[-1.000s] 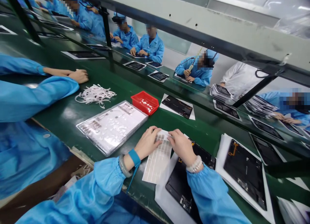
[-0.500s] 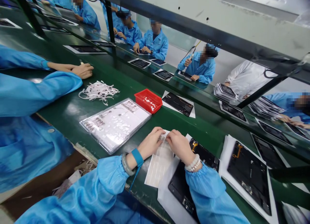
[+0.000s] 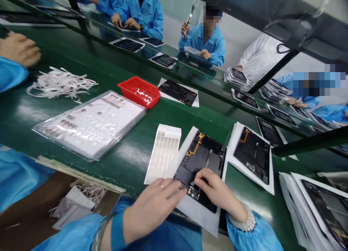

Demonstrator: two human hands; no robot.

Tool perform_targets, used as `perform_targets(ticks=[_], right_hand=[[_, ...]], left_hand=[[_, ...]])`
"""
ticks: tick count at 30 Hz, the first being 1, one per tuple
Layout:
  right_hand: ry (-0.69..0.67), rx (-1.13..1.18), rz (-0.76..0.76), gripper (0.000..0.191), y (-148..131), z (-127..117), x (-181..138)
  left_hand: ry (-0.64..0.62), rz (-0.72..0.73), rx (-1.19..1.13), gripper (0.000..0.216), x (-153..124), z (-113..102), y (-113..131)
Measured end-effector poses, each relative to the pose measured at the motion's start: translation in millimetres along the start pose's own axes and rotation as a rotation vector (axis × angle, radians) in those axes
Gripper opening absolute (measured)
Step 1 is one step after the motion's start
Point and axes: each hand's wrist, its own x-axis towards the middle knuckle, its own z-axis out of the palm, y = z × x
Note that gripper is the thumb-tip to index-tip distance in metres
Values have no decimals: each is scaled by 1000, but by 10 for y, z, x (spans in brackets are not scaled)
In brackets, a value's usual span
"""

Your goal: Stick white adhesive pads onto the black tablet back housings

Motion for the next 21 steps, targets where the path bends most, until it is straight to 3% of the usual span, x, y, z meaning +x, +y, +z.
perform_targets(ticks=[2, 5, 13, 16, 21], right_hand=[[43, -40, -2, 17, 23, 55, -32], [84, -62, -26, 18, 26, 81, -41], [182, 107, -75, 19, -23, 215, -1], [208, 218, -58, 22, -79, 285, 53], [170, 384, -36, 33, -212, 305, 116]], left_hand=[[-4, 14, 49, 23, -41, 167, 180], [10, -22, 69, 16, -39, 286, 219], [-2, -7, -15, 27, -36, -38, -274], [-7, -125, -99, 20, 8, -141, -282], [56, -406, -380, 9, 100, -125, -53]])
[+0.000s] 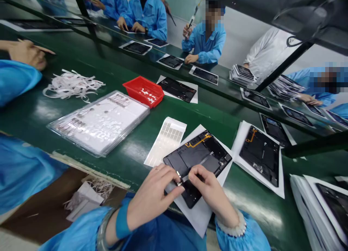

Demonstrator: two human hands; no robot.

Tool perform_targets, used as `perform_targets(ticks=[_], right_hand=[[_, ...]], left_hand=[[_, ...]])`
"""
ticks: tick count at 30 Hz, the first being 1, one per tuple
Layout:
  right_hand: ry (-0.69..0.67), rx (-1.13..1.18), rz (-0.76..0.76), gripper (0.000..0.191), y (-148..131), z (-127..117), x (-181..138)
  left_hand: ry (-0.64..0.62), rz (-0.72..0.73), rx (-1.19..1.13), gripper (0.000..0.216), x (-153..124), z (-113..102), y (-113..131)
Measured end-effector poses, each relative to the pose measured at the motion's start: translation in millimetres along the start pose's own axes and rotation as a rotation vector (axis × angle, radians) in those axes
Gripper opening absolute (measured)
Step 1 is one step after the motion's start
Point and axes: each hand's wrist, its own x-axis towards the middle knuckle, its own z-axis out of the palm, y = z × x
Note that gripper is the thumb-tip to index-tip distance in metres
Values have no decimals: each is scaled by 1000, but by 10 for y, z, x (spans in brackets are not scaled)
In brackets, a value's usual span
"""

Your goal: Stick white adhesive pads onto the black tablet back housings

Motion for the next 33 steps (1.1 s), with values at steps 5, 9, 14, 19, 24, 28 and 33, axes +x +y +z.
perform_targets(ticks=[5, 9, 14, 19, 24, 28, 33], right_hand=[[-51, 65, 54, 37, -41, 41, 3], [-12, 21, 26, 30, 29, 66, -4], [104, -87, -52, 21, 61, 72, -1], [-3, -170, -93, 18, -4, 84, 27], [68, -310, -103, 19, 20, 35, 162], [-29, -487, -69, 17, 25, 54, 270], [-45, -576, -58, 18, -3, 129, 284]], left_hand=[[32, -77, -231, 14, -1, 127, -1], [38, -85, -269, 15, 4, 121, -62], [50, -110, -222, 19, 7, 90, -65], [82, -79, -141, 20, -15, 62, -62], [110, 24, 92, 15, -90, 4, -149], [43, 169, 261, 23, -142, 22, -218], [48, 189, 349, 25, -152, 64, -236]])
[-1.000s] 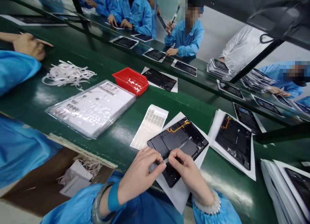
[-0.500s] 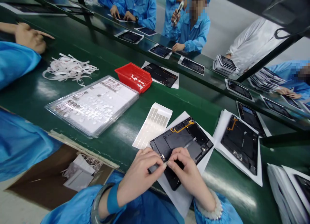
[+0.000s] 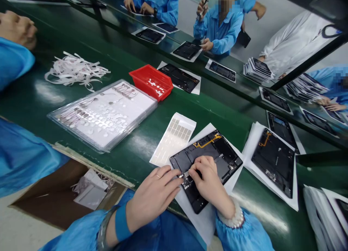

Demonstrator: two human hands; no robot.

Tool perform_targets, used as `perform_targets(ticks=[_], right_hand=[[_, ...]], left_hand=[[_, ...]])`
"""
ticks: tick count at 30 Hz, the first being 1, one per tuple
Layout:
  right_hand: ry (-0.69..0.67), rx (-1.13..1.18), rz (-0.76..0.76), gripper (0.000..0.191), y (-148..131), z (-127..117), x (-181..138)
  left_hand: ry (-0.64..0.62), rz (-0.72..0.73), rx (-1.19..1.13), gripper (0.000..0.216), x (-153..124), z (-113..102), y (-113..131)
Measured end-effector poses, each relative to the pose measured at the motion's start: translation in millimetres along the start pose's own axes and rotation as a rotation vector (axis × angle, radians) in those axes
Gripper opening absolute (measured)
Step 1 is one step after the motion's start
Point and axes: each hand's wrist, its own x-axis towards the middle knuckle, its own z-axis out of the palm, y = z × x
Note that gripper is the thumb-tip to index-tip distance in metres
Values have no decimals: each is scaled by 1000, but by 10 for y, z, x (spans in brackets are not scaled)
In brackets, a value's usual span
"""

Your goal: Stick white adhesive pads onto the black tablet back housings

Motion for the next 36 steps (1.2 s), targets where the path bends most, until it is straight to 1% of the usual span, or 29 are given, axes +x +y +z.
perform_targets(ticks=[7, 12, 21, 24, 28, 34, 36], right_hand=[[7, -20, -6, 19, 1, 11, 2], [5, -26, 2, 19, -14, 9, 7], [4, -43, 7, 19, -15, 16, 8], [2, -49, 4, 20, -16, 13, 7], [21, -63, -9, 20, -27, 23, 0], [15, -107, -33, 19, -1, -8, 3], [65, -86, -38, 12, 68, -73, 4]], left_hand=[[-18, -6, 33, 23, 3, -7, -1], [13, 3, 47, 28, 2, -4, 3], [26, 33, 112, 23, -51, 63, 4], [-36, 102, 143, 22, -86, 83, -7], [-135, 200, 200, 30, -91, 95, -40], [-150, 235, 216, 25, -17, 77, -46], [-169, 251, 228, 25, 3, 57, -34]])
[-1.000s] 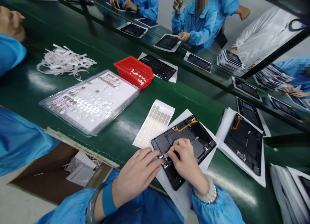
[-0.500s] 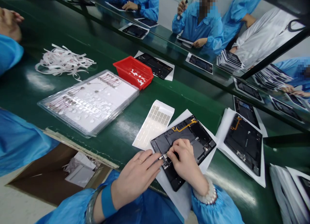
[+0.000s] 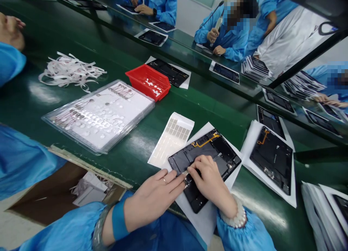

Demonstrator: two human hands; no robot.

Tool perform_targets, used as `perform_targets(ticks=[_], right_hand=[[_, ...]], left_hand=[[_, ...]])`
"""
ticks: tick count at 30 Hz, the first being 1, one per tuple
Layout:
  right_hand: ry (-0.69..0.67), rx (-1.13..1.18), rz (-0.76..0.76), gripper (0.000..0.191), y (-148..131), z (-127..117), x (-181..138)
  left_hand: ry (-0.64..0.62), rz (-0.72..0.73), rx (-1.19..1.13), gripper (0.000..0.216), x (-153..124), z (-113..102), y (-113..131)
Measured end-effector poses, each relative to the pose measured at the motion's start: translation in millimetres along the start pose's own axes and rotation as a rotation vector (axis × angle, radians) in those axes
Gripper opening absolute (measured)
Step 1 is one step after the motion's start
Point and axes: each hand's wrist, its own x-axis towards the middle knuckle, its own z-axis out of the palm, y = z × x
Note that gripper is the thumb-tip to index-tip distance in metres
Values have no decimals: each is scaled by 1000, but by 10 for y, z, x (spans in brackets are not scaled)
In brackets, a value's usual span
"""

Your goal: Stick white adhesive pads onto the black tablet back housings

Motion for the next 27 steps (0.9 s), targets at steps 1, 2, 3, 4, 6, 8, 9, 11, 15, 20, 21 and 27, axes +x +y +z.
perform_targets(ticks=[1, 2, 3, 4, 6, 8, 9, 11, 15, 20, 21, 27], right_hand=[[57, 26, 13, 12, 50, -35, 0], [123, 62, 32, 18, 105, -69, -1], [183, 101, 50, 23, 161, -97, -3], [218, 137, 60, 26, 213, -115, -5], [199, 171, 41, 23, 291, -108, -8], [147, 130, -4, 17, 325, -53, -6], [137, 92, -21, 15, 328, -17, -3], [138, 18, -42, 13, 319, 49, 8], [140, -36, -59, 11, 301, 93, 23], [159, -35, -52, 9, 308, 98, 20], [163, -33, -51, 8, 309, 103, 20], [175, -37, -56, 8, 314, 121, 18]], left_hand=[[-11, 8, 4, 25, 12, -17, -3], [-15, 18, 4, 24, 29, -38, -11], [-20, 29, -2, 23, 53, -63, -27], [-23, 44, -13, 20, 87, -91, -49], [-41, 67, -38, 17, 178, -153, -112], [-74, 83, -74, 13, 283, -213, -187], [-95, 94, -93, 11, 332, -239, -221], [-134, 131, -127, 10, 410, -277, -277], [-172, 170, -209, 11, 465, -304, -331], [-171, 118, -271, 13, 433, -268, -315], [-174, 119, -275, 13, 424, -259, -303], [-190, 29, -239, 16, 396, -239, -252]])
